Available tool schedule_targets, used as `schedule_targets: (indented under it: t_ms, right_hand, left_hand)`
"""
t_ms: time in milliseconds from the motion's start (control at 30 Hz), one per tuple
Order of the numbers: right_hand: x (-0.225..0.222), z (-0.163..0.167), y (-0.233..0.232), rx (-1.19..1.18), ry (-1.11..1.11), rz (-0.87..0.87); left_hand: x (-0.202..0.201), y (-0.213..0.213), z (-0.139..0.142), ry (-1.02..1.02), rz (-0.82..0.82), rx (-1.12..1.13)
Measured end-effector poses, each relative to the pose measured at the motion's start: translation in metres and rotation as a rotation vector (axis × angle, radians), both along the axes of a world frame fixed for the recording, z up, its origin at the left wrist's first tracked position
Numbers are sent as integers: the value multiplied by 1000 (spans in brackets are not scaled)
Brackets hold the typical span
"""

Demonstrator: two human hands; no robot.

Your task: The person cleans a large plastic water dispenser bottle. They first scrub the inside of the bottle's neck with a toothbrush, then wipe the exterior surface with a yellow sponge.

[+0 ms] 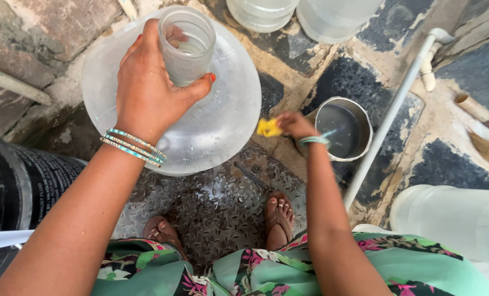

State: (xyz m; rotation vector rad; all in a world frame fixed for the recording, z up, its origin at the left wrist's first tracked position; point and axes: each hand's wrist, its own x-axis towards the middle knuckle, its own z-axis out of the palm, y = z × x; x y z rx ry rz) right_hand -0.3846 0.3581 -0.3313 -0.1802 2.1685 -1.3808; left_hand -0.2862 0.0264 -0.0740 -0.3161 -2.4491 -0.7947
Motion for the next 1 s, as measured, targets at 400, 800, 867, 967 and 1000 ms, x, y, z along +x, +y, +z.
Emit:
schedule_targets:
  t_ms: [400, 800, 867, 967, 1000]
  right_hand:
    - [0, 27, 105, 912, 347, -493]
    - [-19, 62, 105, -29, -32, -683]
    - [-24, 83, 99, 123, 24, -481]
    - [-33, 123, 77, -105, 65, -335]
    - [-33, 138, 68, -166, 107, -271]
  left_hand:
    - [-5, 10, 3, -24, 24, -36]
    - [-9, 17, 11, -13, -10, -36]
    - [-13, 20, 10, -184, 40, -16]
    - [-21, 21, 7, -177, 35, -21]
    - [-23, 22, 5, -132, 20, -29]
